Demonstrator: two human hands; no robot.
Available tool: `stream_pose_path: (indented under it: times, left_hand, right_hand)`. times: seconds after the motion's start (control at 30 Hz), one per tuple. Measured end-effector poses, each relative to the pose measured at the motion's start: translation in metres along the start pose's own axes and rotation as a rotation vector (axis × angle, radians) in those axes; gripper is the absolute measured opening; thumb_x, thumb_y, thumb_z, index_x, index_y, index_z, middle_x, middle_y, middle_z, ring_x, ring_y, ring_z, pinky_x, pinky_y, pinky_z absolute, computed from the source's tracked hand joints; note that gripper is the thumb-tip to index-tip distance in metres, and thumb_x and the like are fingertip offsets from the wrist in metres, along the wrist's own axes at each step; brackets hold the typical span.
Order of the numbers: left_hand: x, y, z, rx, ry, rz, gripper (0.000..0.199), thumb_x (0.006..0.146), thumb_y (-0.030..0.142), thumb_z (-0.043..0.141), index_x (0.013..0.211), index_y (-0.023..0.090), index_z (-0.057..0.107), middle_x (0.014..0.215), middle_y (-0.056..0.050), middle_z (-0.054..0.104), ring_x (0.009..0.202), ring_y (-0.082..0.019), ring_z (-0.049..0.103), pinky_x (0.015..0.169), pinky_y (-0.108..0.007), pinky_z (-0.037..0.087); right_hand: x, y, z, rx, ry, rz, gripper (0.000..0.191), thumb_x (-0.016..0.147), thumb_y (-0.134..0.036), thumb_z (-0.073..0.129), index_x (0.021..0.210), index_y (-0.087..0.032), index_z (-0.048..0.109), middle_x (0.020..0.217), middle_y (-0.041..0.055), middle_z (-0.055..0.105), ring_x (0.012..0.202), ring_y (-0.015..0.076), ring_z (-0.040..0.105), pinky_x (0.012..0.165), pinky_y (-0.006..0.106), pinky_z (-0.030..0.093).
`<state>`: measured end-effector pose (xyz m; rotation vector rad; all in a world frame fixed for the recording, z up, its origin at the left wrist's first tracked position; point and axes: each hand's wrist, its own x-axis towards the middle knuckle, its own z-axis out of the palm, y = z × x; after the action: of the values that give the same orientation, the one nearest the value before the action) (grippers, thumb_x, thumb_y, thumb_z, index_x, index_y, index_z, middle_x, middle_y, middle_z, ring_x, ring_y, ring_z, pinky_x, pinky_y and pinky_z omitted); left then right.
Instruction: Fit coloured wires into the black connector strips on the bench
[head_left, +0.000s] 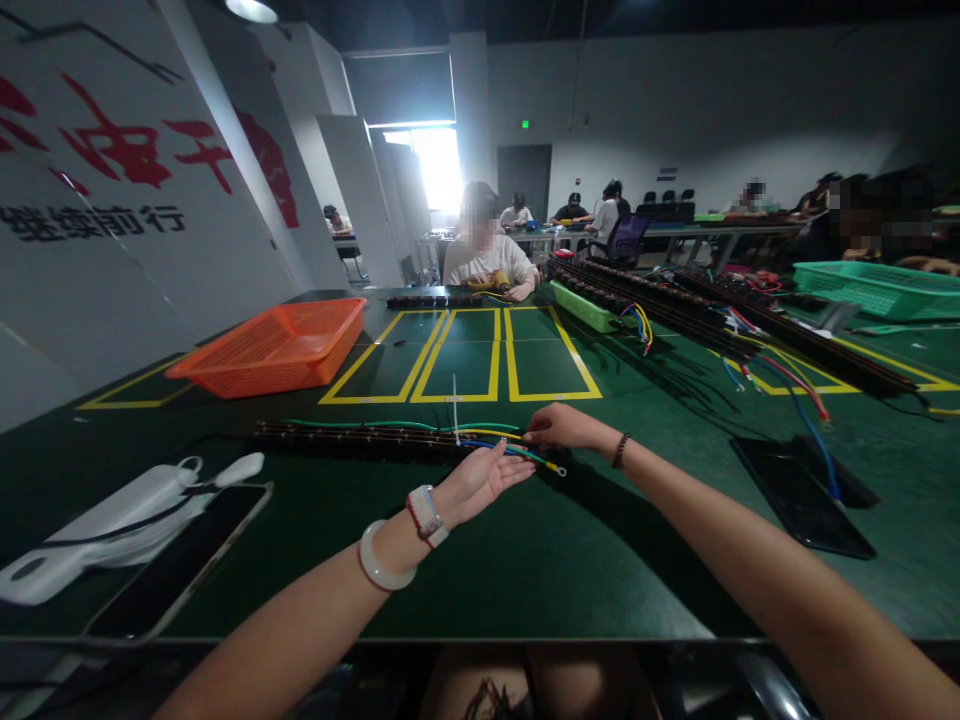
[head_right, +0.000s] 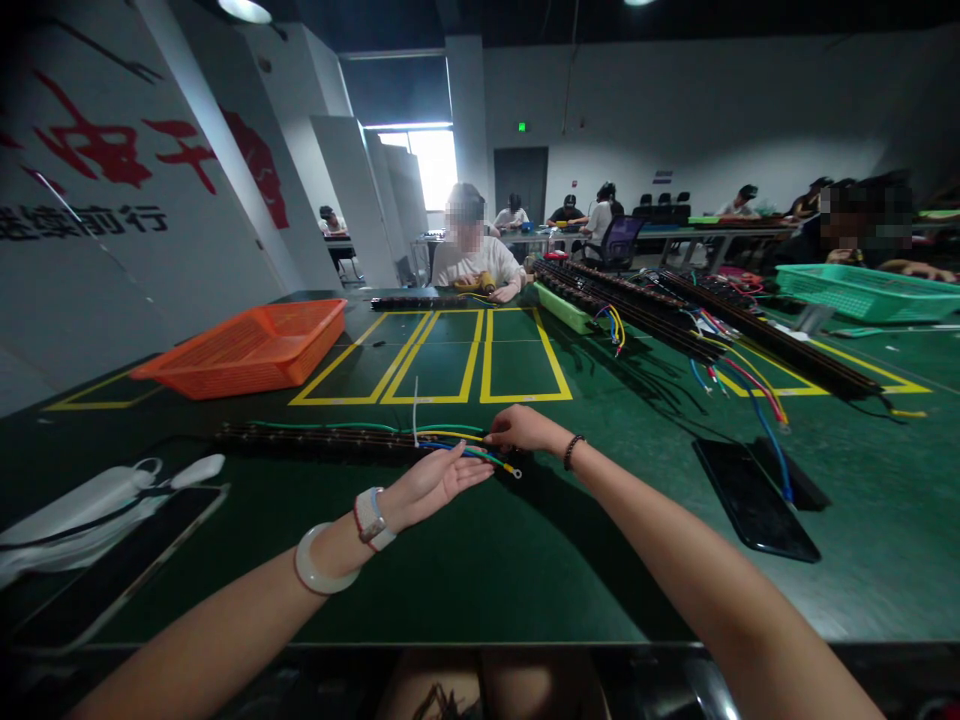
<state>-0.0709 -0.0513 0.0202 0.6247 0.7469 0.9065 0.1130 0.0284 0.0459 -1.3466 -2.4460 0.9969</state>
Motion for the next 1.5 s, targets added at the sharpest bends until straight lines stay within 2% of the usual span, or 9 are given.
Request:
stream_pose_path:
  times: [0.4, 0.47, 0.57, 0.67, 0.8, 0.93, 1.1, 1.3, 1.5]
  left_hand:
    - [0.003, 0.000, -0.007, -0.022, -0.100, 0.002, 0.027, 0.091, 0.022, 0.044, 0.110, 0.005, 0.052, 0.107, -0.021, 0.063, 0.101, -0.022, 0.062, 0.098, -0.040, 0.042]
    - [0.003, 0.002, -0.007, -0.026, -0.104, -0.015, 0.027, 0.092, 0.022, 0.043, 0.107, 0.004, 0.054, 0.105, -0.021, 0.064, 0.099, -0.022, 0.063, 0.097, -0.038, 0.043]
    - [0.005, 0.004, -0.008, -0.019, -0.106, -0.055, 0.028, 0.092, 0.024, 0.040, 0.102, 0.002, 0.056, 0.100, -0.022, 0.065, 0.096, -0.021, 0.064, 0.095, -0.038, 0.044]
    - [0.006, 0.005, -0.008, -0.018, -0.121, -0.061, 0.028, 0.093, 0.023, 0.039, 0.103, 0.004, 0.057, 0.098, -0.020, 0.066, 0.095, -0.021, 0.064, 0.093, -0.037, 0.045]
    - [0.002, 0.005, -0.004, -0.030, -0.101, -0.048, 0.027, 0.093, 0.022, 0.039, 0.101, 0.004, 0.058, 0.098, -0.018, 0.067, 0.092, -0.020, 0.065, 0.094, -0.037, 0.044]
    - [-0.008, 0.007, 0.002, -0.012, -0.094, -0.080, 0.029, 0.093, 0.024, 0.039, 0.102, 0.004, 0.058, 0.101, -0.018, 0.066, 0.092, -0.021, 0.065, 0.095, -0.039, 0.043]
    - [-0.016, 0.010, 0.006, 0.006, -0.077, -0.145, 0.038, 0.094, 0.027, 0.033, 0.105, 0.000, 0.057, 0.097, -0.021, 0.067, 0.088, -0.023, 0.066, 0.091, -0.038, 0.045]
    - [-0.017, 0.011, 0.006, 0.059, -0.015, -0.171, 0.040, 0.093, 0.031, 0.034, 0.097, -0.001, 0.058, 0.090, -0.021, 0.068, 0.083, -0.022, 0.067, 0.087, -0.035, 0.046]
    - [-0.015, 0.008, 0.004, 0.082, -0.061, -0.123, 0.040, 0.094, 0.031, 0.033, 0.099, 0.000, 0.058, 0.092, -0.021, 0.068, 0.085, -0.022, 0.066, 0.086, -0.035, 0.047]
  right_hand:
    - [-0.021, -0.033, -0.018, -0.440, 0.168, -0.051, 0.034, 0.086, -0.048, 0.050, 0.084, -0.018, 0.068, 0.075, 0.0034, 0.067, 0.061, 0.0132, 0.055, 0.051, 0.022, 0.031]
    - [-0.026, -0.040, -0.020, -0.501, 0.143, -0.040, 0.039, 0.086, -0.050, 0.049, 0.077, -0.017, 0.068, 0.071, 0.0044, 0.066, 0.059, 0.0137, 0.055, 0.050, 0.023, 0.030]
    - [-0.033, -0.049, -0.017, -0.570, -0.005, -0.008, 0.044, 0.084, -0.053, 0.051, 0.069, -0.015, 0.068, 0.063, 0.0057, 0.064, 0.052, 0.0140, 0.054, 0.047, 0.023, 0.030]
    - [-0.039, -0.057, -0.010, -0.599, -0.134, 0.028, 0.035, 0.083, -0.044, 0.055, 0.070, -0.014, 0.069, 0.059, 0.0060, 0.064, 0.049, 0.0141, 0.055, 0.046, 0.022, 0.033]
    - [-0.044, -0.063, -0.007, -0.630, -0.074, 0.027, 0.025, 0.083, -0.031, 0.056, 0.071, -0.013, 0.070, 0.056, 0.0062, 0.063, 0.052, 0.0151, 0.058, 0.050, 0.022, 0.037]
    - [-0.046, -0.063, -0.009, -0.548, -0.028, 0.041, 0.023, 0.082, -0.032, 0.057, 0.072, -0.014, 0.069, 0.057, 0.0044, 0.064, 0.049, 0.0138, 0.058, 0.052, 0.022, 0.040]
    - [-0.043, -0.053, -0.015, -0.295, -0.171, 0.042, 0.025, 0.081, -0.035, 0.058, 0.075, -0.012, 0.067, 0.060, 0.0035, 0.064, 0.049, 0.0121, 0.058, 0.047, 0.019, 0.040]
    - [-0.034, -0.034, -0.024, 0.099, -0.413, 0.065, 0.031, 0.074, -0.040, 0.065, 0.087, -0.011, 0.065, 0.068, 0.0021, 0.065, 0.058, 0.0121, 0.060, 0.055, 0.022, 0.046]
    - [-0.025, -0.018, -0.025, 0.230, -0.485, 0.076, 0.026, 0.077, -0.036, 0.062, 0.082, -0.010, 0.063, 0.064, 0.0021, 0.064, 0.059, 0.0125, 0.060, 0.059, 0.024, 0.047]
